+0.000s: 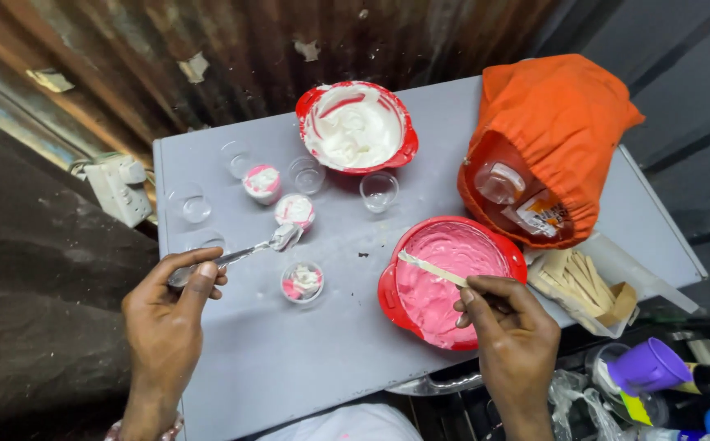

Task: Filling small plastic cups with layers of white and pink cream using a spoon and wooden sticks

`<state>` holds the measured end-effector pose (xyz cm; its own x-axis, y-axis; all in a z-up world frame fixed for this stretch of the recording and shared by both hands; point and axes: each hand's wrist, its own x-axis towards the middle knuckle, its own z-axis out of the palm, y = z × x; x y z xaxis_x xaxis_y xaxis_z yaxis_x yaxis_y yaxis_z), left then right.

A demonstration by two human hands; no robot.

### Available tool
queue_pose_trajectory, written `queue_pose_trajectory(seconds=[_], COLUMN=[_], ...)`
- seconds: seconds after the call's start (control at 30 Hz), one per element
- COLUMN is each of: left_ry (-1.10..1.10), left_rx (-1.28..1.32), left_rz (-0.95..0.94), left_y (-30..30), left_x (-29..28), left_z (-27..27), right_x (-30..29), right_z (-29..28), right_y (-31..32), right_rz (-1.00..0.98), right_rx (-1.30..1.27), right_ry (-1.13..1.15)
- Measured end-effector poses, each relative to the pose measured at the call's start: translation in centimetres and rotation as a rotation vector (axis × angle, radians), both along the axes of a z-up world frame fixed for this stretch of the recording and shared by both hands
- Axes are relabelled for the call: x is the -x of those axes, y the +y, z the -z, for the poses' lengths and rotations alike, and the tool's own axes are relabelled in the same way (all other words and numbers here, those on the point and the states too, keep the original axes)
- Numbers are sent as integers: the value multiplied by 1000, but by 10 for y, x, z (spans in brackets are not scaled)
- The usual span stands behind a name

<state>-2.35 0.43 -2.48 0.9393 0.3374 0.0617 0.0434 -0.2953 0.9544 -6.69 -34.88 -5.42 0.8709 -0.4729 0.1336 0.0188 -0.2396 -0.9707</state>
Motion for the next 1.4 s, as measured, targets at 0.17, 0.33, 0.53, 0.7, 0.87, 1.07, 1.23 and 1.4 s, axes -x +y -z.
queue_pose_trajectory(seconds=[0.17,0.33,0.53,0.7,0.87,1.07,1.23,1.4], left_ry=[-32,-69,-35,23,1,18,33,12], left_rx=[18,50,39,87,37,87,81,53], left_rz=[20,24,42,-3,21,-8,14,53], left_y=[5,16,29,39,37,30,16,10], left_x=[-8,-10,-7,-12,-16,-16,-21,-23], left_z=[5,10,17,23,17,28,19,10], right_x=[-8,-29,-37,-41,-38,-7,-7,-22], right_z=[-7,-12,-24,-10,10,63,100,106], right_y=[3,-3,-53,-70,-94,-149,-147,-143], right_rz=[16,-18,88,140,148,230,278,259], right_rx=[-36,5,210,37,-5,-349,-556,-598], right_ry=[6,-28,-42,23,97,117,170,148])
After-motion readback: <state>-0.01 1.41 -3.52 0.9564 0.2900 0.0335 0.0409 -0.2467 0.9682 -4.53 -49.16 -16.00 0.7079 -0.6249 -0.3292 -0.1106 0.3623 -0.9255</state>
